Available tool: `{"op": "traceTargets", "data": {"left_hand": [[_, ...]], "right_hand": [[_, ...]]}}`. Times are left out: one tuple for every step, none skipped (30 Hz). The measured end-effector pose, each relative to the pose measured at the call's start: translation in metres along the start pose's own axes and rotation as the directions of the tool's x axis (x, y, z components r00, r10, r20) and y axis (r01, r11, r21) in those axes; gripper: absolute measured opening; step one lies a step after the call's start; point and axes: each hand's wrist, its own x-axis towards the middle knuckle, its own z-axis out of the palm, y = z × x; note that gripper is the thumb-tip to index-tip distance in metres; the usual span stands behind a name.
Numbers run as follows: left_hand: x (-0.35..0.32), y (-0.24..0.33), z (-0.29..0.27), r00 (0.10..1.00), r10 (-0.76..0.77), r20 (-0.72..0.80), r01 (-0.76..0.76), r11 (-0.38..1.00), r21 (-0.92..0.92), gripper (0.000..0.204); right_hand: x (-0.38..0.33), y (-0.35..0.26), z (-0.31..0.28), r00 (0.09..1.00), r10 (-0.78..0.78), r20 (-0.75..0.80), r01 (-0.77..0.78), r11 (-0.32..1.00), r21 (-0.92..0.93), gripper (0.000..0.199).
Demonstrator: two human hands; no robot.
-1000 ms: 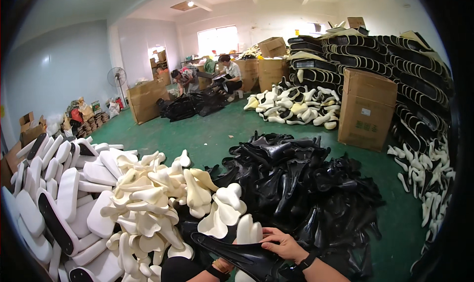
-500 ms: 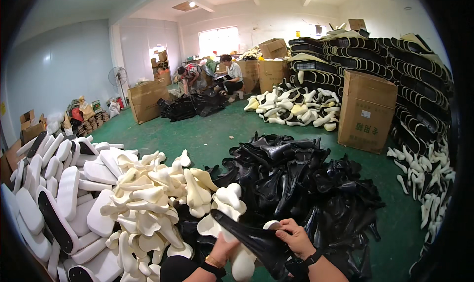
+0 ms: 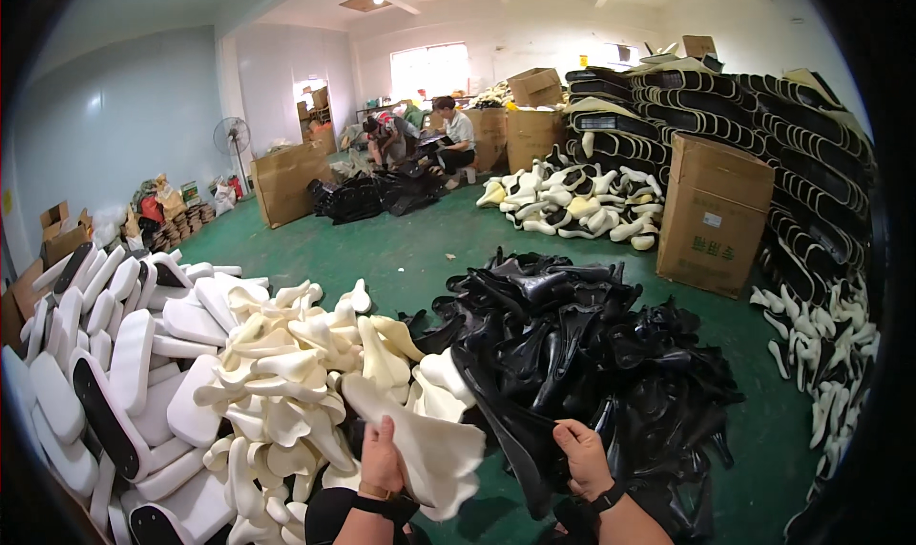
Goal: Assembling the cover and padding onto bicycle saddle bases in a factory environment.
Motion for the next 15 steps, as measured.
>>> {"op": "traceTargets", "data": {"left_hand": [[-0.003,-0.003,0.004,0.996,-0.079,0.041,0.082,0.994,-0.07,0.037],[-0.005,-0.005,0.006,0.982,-0.151,0.109,0.155,0.988,-0.024,0.044],[-0.008,-0.008,0.009,0.966,-0.221,0.133,0.228,0.973,-0.039,0.048],[-0.01,-0.01,0.013,0.944,-0.288,0.158,0.3,0.952,-0.055,0.053],[-0.013,-0.011,0.021,0.945,-0.291,0.147,0.304,0.95,-0.074,0.053],[-0.017,-0.009,0.028,0.928,-0.328,0.179,0.347,0.933,-0.092,0.055],[-0.021,-0.007,0.035,0.908,-0.361,0.212,0.389,0.915,-0.11,0.058],[-0.023,-0.006,0.04,0.905,-0.373,0.204,0.4,0.909,-0.114,0.059],[-0.023,-0.01,0.04,0.908,-0.358,0.219,0.391,0.911,-0.133,0.059],[-0.022,-0.014,0.041,0.91,-0.342,0.233,0.381,0.912,-0.15,0.059],[-0.024,-0.013,0.043,0.911,-0.339,0.236,0.377,0.916,-0.141,0.06],[-0.025,-0.015,0.043,0.912,-0.339,0.229,0.377,0.914,-0.151,0.06],[-0.024,-0.018,0.042,0.91,-0.35,0.221,0.384,0.913,-0.138,0.06],[-0.024,-0.02,0.041,0.908,-0.361,0.213,0.392,0.912,-0.123,0.06],[-0.024,-0.021,0.04,0.901,-0.359,0.243,0.398,0.907,-0.135,0.061]], "right_hand": [[-0.001,-0.003,0.007,0.998,-0.067,-0.006,0.067,0.997,0.034,0.026],[-0.004,-0.008,0.012,0.991,-0.132,-0.015,0.132,0.989,0.061,0.027],[-0.003,0.0,0.01,0.986,-0.165,-0.02,0.165,0.986,-0.02,0.026],[-0.004,0.0,0.011,0.988,-0.153,-0.008,0.152,0.988,-0.034,0.026],[-0.008,-0.001,0.014,0.959,-0.281,0.025,0.278,0.927,-0.252,0.025],[-0.011,-0.002,0.018,0.914,-0.394,0.094,0.392,0.805,-0.445,0.024],[-0.015,-0.007,0.026,0.879,-0.454,0.149,0.459,0.716,-0.526,0.021],[-0.018,-0.004,0.029,0.884,-0.44,0.156,0.446,0.697,-0.561,0.02],[-0.017,0.0,0.029,0.867,-0.461,0.186,0.475,0.657,-0.586,0.019],[-0.016,0.003,0.03,0.849,-0.481,0.217,0.504,0.615,-0.607,0.018],[-0.016,0.005,0.031,0.852,-0.472,0.227,0.502,0.612,-0.611,0.018],[-0.016,0.007,0.032,0.846,-0.482,0.229,0.509,0.599,-0.618,0.018],[-0.015,0.008,0.032,0.839,-0.493,0.231,0.516,0.585,-0.625,0.018],[-0.015,0.01,0.033,0.841,-0.486,0.236,0.514,0.585,-0.628,0.018],[-0.014,0.012,0.033,0.839,-0.49,0.237,0.516,0.576,-0.634,0.018]]}}
